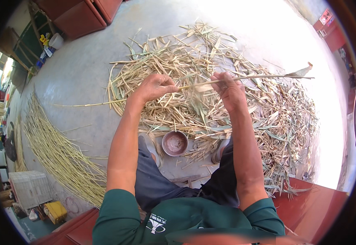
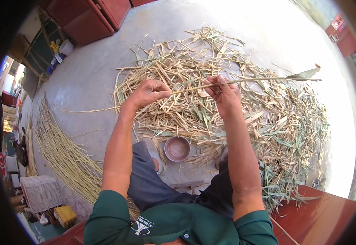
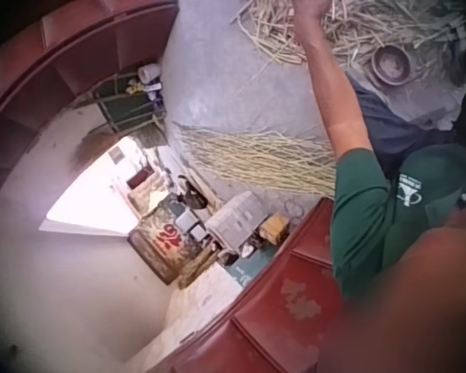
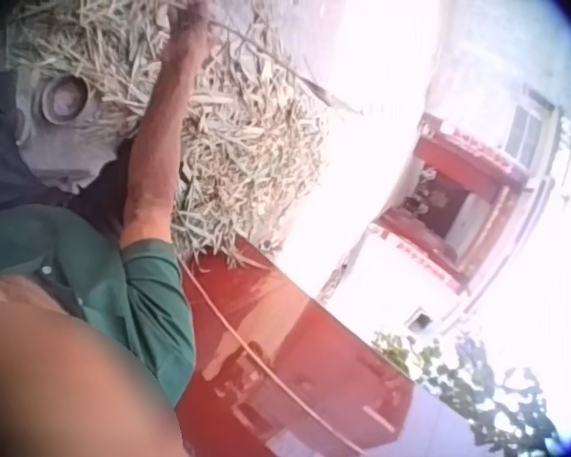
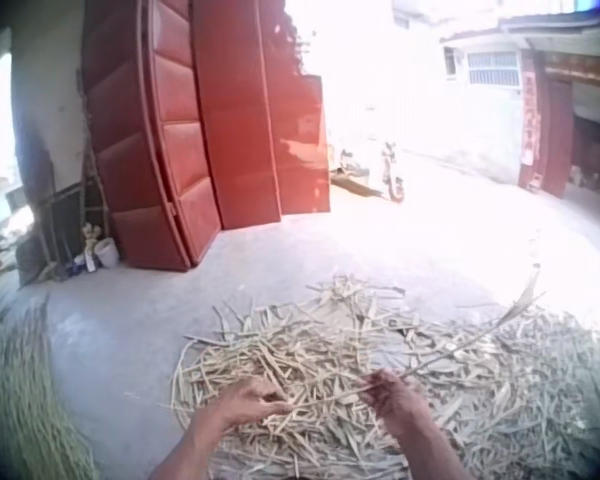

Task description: The person sits on the floor and repeatedly picks up long bamboo stalks, stripping off the outer layers by hand. The removed strips fall onto a growing pile on the floor, while the cleaned stalks are set aside.

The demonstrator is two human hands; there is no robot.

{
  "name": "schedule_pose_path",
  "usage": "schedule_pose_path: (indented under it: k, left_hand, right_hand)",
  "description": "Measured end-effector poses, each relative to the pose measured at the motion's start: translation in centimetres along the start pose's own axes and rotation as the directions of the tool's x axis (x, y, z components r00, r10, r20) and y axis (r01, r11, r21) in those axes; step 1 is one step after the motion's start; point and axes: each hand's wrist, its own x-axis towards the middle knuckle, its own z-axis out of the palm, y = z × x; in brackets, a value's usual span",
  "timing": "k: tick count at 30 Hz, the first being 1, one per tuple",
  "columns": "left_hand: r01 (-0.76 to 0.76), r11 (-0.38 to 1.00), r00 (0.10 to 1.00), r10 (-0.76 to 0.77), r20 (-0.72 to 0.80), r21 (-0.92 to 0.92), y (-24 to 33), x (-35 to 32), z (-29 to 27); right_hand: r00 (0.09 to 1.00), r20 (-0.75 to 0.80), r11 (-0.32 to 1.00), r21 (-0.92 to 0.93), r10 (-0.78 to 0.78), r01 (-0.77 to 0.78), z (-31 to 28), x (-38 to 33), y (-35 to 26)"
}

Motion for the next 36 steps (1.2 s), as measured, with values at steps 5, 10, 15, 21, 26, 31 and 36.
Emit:
schedule_pose_path:
  k: [5,10,15,21,26,31,36]
  left_hand:
    - [-0.08,0.994,0.996,0.083,0.034,-0.071,-0.3,-1.4,-0.1]
    - [0.022,0.991,0.998,-0.013,-0.065,0.131,0.3,-3.0,-1.2]
    - [-0.139,0.879,0.97,0.214,-0.117,0.457,0.1,-3.7,-1.4]
    - [-0.087,0.716,0.96,0.245,-0.133,0.693,-1.3,-3.7,-1.3]
    - [-0.014,0.654,0.942,0.262,-0.209,0.756,-1.6,-3.4,-1.7]
    - [0.086,0.641,0.934,0.216,-0.286,0.763,-3.1,-3.8,-2.8]
    - [0.176,0.622,0.951,0.093,-0.295,0.763,-4.6,-5.6,-5.2]
  right_hand:
    - [0.998,0.06,0.999,0.0,0.035,-0.035,-0.8,0.7,-0.9]
    - [0.999,0.04,0.985,-0.174,0.01,-0.003,-3.3,1.3,-3.9]
    - [1.0,-0.005,0.969,-0.247,0.015,-0.016,-4.5,1.1,-4.9]
    - [0.999,0.015,0.98,-0.195,-0.039,0.041,-3.3,0.6,-3.9]
    - [0.995,-0.003,0.973,-0.209,-0.098,0.095,-2.5,0.6,-3.1]
    - [0.981,-0.028,0.964,-0.193,-0.192,0.183,-2.8,1.1,-2.9]
    - [0.953,-0.139,0.94,-0.252,-0.27,0.23,-5.0,1.6,-5.4]
